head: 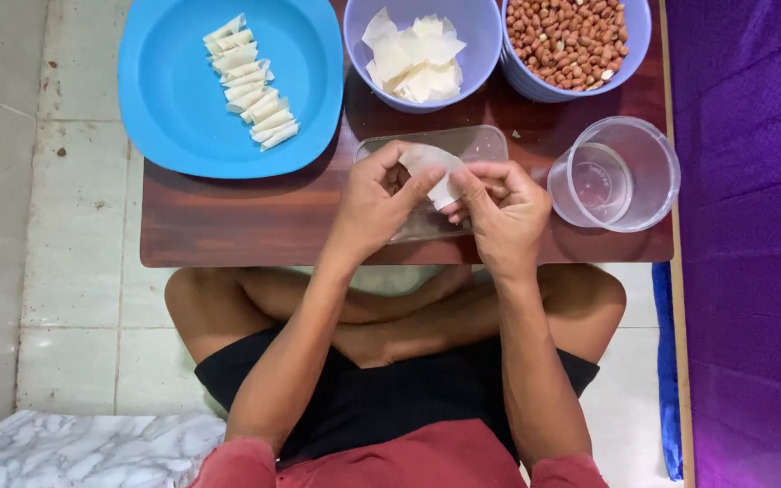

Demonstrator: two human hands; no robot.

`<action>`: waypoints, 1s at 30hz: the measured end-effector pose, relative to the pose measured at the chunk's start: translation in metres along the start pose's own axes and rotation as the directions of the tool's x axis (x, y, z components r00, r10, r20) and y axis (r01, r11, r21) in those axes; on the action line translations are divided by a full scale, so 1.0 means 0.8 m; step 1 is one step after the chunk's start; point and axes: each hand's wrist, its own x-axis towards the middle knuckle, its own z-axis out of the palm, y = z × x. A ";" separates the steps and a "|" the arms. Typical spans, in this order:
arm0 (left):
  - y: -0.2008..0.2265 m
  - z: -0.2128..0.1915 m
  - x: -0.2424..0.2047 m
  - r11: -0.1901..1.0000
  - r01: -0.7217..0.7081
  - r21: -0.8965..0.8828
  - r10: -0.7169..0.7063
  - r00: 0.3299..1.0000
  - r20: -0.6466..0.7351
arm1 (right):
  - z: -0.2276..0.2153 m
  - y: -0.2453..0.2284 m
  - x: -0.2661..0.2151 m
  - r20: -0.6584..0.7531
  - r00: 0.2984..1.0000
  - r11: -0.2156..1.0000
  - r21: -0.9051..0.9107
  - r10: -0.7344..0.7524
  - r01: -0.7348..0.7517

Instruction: Wrapping peanuts in small dough wrappers to create snacks.

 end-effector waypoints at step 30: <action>0.016 -0.007 -0.016 0.932 -0.260 0.252 0.242 0.965 0.100 | 0.005 -0.021 -0.021 0.126 0.931 0.909 -0.206 -0.343 0.363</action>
